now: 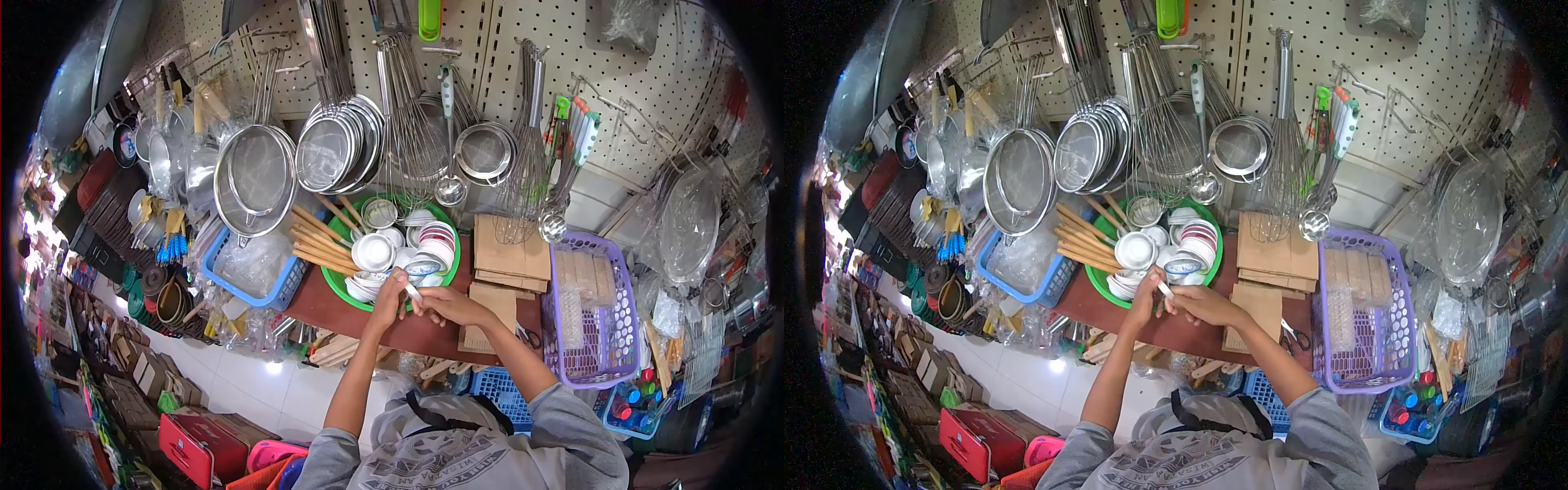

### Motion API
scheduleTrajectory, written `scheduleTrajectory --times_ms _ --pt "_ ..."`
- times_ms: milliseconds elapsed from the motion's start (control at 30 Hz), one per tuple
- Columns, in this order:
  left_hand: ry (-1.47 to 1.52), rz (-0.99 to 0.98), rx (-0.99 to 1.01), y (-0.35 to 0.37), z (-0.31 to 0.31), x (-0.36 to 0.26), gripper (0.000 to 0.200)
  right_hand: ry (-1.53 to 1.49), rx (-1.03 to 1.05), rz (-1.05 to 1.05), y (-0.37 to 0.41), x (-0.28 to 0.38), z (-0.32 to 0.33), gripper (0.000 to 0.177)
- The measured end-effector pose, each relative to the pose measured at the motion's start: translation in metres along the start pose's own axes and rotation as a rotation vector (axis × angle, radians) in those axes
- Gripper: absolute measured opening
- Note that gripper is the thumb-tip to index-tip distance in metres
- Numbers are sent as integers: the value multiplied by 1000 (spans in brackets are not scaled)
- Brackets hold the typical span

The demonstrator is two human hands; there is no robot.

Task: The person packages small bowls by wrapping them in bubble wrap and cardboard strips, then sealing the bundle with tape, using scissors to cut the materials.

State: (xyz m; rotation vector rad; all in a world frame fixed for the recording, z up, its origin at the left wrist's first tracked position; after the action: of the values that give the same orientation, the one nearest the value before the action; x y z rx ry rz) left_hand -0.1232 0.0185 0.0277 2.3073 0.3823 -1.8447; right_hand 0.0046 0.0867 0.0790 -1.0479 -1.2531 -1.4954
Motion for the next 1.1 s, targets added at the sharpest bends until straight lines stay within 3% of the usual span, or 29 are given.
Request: scheduleTrajectory --times_ms 100,200,300,400,600,900,1000,1100 --pt "8 -6 0 -1 1 1 32 40 -75 27 10 17 6 18" --pt "6 -6 -17 -1 2 4 34 437 -403 465 23 57 16 26" --pt "22 -12 -13 -3 2 5 36 792 -421 487 37 76 18 19" --pt "15 23 -40 -2 1 4 37 987 -465 561 40 82 15 10" --pt "-112 32 -83 2 -1 -3 42 1252 -457 575 40 84 9 7" --pt "-365 47 -95 8 -7 -7 45 1274 -407 565 43 84 11 13" --pt "-585 -103 -92 4 -8 -10 46 1175 -417 549 49 87 13 13" --pt "-670 -126 -92 10 -22 -24 47 1102 -372 508 57 89 15 13"
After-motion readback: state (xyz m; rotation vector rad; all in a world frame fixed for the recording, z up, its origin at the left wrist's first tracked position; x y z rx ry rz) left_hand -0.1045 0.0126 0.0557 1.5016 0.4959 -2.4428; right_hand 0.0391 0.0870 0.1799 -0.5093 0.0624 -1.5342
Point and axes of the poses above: each hand's wrist, its own y-axis away from the middle knuckle, its own z-axis out of the back of the hand, x = y × z, the point moved 5 cm from there along -y, towards the middle knuckle, and after that the axes turned 5 degrees about x, right-handed, at the moved point
